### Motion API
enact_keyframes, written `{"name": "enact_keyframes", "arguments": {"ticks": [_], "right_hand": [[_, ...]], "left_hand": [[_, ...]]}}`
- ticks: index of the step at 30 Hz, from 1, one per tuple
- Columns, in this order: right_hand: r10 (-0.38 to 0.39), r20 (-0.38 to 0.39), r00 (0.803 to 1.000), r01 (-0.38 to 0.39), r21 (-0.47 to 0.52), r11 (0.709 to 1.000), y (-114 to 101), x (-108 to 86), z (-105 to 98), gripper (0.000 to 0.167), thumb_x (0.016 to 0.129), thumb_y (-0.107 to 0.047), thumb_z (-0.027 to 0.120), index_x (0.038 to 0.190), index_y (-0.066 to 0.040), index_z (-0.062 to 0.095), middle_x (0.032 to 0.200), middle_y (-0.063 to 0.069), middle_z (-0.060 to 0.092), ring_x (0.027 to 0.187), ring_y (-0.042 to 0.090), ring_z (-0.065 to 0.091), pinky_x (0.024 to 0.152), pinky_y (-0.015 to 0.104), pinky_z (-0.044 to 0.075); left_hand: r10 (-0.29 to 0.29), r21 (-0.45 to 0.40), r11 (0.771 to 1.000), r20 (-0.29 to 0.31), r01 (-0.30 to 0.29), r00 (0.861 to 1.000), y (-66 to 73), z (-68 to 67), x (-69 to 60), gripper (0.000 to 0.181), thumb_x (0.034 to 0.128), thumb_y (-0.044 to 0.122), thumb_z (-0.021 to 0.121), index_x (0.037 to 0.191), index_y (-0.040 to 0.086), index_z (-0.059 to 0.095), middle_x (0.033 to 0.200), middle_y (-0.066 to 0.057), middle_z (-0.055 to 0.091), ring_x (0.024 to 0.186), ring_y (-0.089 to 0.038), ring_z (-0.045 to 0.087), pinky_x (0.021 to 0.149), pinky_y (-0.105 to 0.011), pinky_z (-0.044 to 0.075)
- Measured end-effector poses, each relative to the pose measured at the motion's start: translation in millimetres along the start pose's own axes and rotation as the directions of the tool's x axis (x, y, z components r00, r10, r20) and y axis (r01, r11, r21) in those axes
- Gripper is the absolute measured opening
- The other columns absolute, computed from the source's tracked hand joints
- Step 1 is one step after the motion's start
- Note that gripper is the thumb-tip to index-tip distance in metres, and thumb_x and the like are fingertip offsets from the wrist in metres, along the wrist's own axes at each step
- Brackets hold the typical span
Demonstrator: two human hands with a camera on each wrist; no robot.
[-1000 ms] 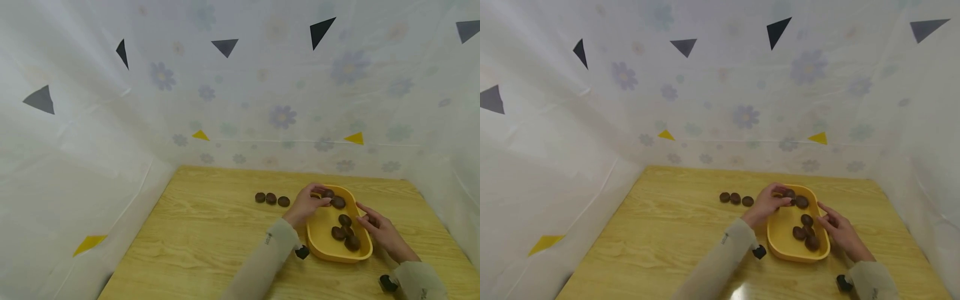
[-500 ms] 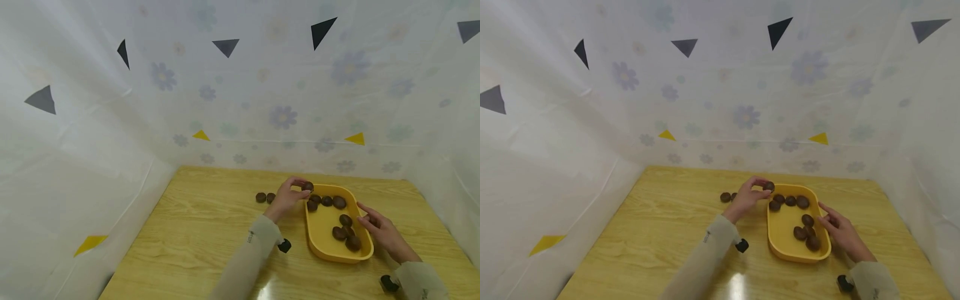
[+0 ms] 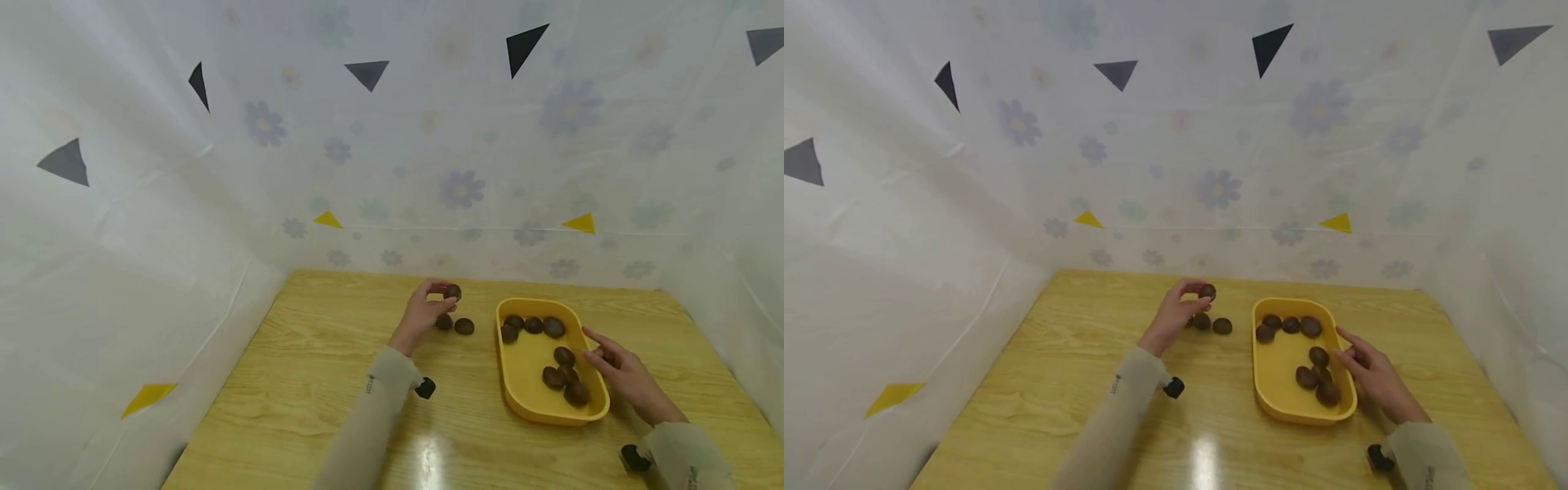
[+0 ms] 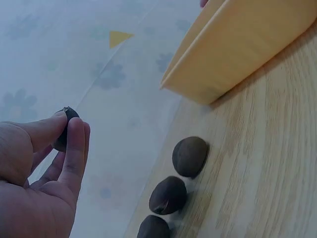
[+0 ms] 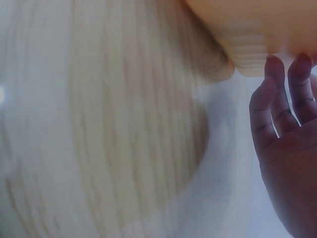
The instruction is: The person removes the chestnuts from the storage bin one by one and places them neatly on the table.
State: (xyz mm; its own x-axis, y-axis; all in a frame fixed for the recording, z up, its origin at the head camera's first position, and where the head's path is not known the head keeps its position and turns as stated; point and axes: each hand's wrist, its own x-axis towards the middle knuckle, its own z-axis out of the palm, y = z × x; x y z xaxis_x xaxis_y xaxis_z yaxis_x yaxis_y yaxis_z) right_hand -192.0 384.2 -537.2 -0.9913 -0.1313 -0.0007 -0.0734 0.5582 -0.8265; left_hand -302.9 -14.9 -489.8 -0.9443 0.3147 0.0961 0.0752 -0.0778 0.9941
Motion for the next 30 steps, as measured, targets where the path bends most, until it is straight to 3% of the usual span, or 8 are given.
{"name": "enact_keyframes", "arguments": {"ticks": [3,10,14,24,30], "right_hand": [[-0.007,-0.008,1.000,0.007,0.003,1.000,-0.1,-0.6,-0.4,0.066,0.112,-0.035,0.047,0.165,-0.004,0.021,0.102,0.005,0.058,0.078,0.015,0.050,0.064,0.030,0.041],[-0.029,-0.014,0.999,0.029,0.004,1.000,3.8,-1.7,1.9,0.065,0.112,-0.032,0.047,0.164,-0.003,0.022,0.100,0.003,0.059,0.079,0.014,0.052,0.064,0.029,0.041],[-0.001,-0.006,1.000,0.001,0.005,1.000,4.7,1.2,1.1,0.067,0.112,-0.037,0.047,0.165,-0.004,0.021,0.102,0.004,0.059,0.081,0.014,0.053,0.066,0.028,0.043],[-0.012,0.004,1.000,0.012,0.047,0.999,4.4,2.6,2.6,0.066,0.113,-0.034,0.046,0.165,-0.004,0.020,0.102,0.006,0.058,0.079,0.015,0.052,0.065,0.030,0.044],[-0.015,0.001,1.000,0.015,0.049,0.999,4.1,2.1,2.6,0.065,0.113,-0.032,0.046,0.165,-0.002,0.021,0.101,0.005,0.058,0.078,0.015,0.052,0.063,0.031,0.043]], "left_hand": [[-0.008,-0.011,1.000,-0.041,0.008,0.999,-1.4,-14.5,-1.1,0.036,0.1007,0.011,0.069,0.136,0.011,0.060,0.130,-0.014,0.058,0.112,-0.040,0.069,0.108,-0.058,0.050],[-0.027,-0.003,1.000,-0.123,0.027,0.992,-5.1,-45.4,-6.0,0.039,0.0996,0.010,0.070,0.137,0.008,0.059,0.131,-0.018,0.056,0.098,-0.020,0.071,0.109,-0.060,0.048],[-0.030,0.009,0.999,-0.145,0.032,0.989,-7.1,-58.3,-10.2,0.038,0.1003,0.009,0.069,0.137,0.007,0.058,0.131,-0.019,0.055,0.104,-0.026,0.071,0.110,-0.061,0.047],[-0.030,0.035,0.999,-0.168,0.037,0.985,-12.6,-71.5,-19.3,0.036,0.1008,0.004,0.066,0.136,0.003,0.057,0.130,-0.023,0.054,0.101,-0.028,0.071,0.108,-0.060,0.049],[-0.064,0.039,0.997,-0.180,0.072,0.982,-17.9,-75.1,-17.8,0.037,0.1011,0.001,0.065,0.137,0.001,0.055,0.133,-0.024,0.052,0.118,-0.047,0.062,0.108,-0.059,0.049]]}}
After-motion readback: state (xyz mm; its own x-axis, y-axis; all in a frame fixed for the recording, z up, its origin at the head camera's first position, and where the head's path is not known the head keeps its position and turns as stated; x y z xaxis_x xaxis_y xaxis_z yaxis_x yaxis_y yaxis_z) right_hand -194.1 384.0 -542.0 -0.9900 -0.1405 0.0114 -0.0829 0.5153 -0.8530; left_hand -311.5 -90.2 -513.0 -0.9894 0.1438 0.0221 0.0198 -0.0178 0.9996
